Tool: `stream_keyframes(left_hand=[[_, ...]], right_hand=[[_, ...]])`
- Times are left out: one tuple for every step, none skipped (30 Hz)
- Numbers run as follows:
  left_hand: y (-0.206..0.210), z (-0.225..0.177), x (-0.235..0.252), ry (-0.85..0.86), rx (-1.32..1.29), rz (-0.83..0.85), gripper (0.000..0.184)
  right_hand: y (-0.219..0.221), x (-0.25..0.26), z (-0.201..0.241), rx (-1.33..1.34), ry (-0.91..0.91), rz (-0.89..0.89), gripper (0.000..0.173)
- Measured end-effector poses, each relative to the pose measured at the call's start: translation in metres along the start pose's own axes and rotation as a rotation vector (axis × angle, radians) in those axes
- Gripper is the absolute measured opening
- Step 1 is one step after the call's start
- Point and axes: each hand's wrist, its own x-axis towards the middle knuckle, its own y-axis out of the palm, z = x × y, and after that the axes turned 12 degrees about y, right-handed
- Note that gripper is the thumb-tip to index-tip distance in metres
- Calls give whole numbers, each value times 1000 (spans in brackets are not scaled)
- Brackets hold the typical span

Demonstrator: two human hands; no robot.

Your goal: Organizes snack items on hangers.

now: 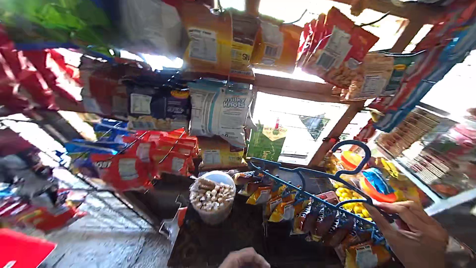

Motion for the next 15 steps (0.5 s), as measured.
stream_keyframes(left_hand=[[3, -2, 1, 24, 54, -61, 22], [6, -5, 3, 44, 108, -121, 21], [8, -8, 5, 61, 161, -175, 21], [9, -12, 8, 74, 217, -223, 20], [11, -15, 10, 85, 278, -275, 19], [13, -19, 13, 100, 353, -329, 18], [13, -23, 17, 118, 443, -382, 16], [13, -29, 21, 138, 541, -426, 15], [11, -36, 24, 164, 643, -467, 14], [9, -43, 28, 192, 750, -508, 14], [4, -52, 31, 220, 858, -550, 14], [-3, -60, 33, 243, 958, -594, 15], [-10, -69, 36, 257, 1044, -643, 16], [-19, -78, 40, 260, 1113, -700, 18], [-27, -87, 44, 250, 1164, -764, 21]], right_hand=[[6, 4, -9, 13, 5, 12, 32], [11, 8, -16, 16, 6, 17, 32], [14, 12, -22, -3, 8, 18, 33], [17, 15, -26, -40, 12, 18, 34], [19, 18, -29, -94, 14, 23, 36], [21, 20, -32, -150, 13, 30, 39], [25, 21, -35, -198, 6, 30, 42], [27, 22, -39, -226, -4, 31, 44], [29, 22, -42, -243, -14, 33, 45], [30, 22, -44, -257, -20, 40, 46], [29, 22, -44, -263, -18, 54, 45], [27, 22, -43, -265, -6, 69, 46], [25, 21, -40, -268, 6, 76, 47], [22, 21, -36, -259, 9, 62, 48], [22, 20, -29, -238, -4, 17, 47]])
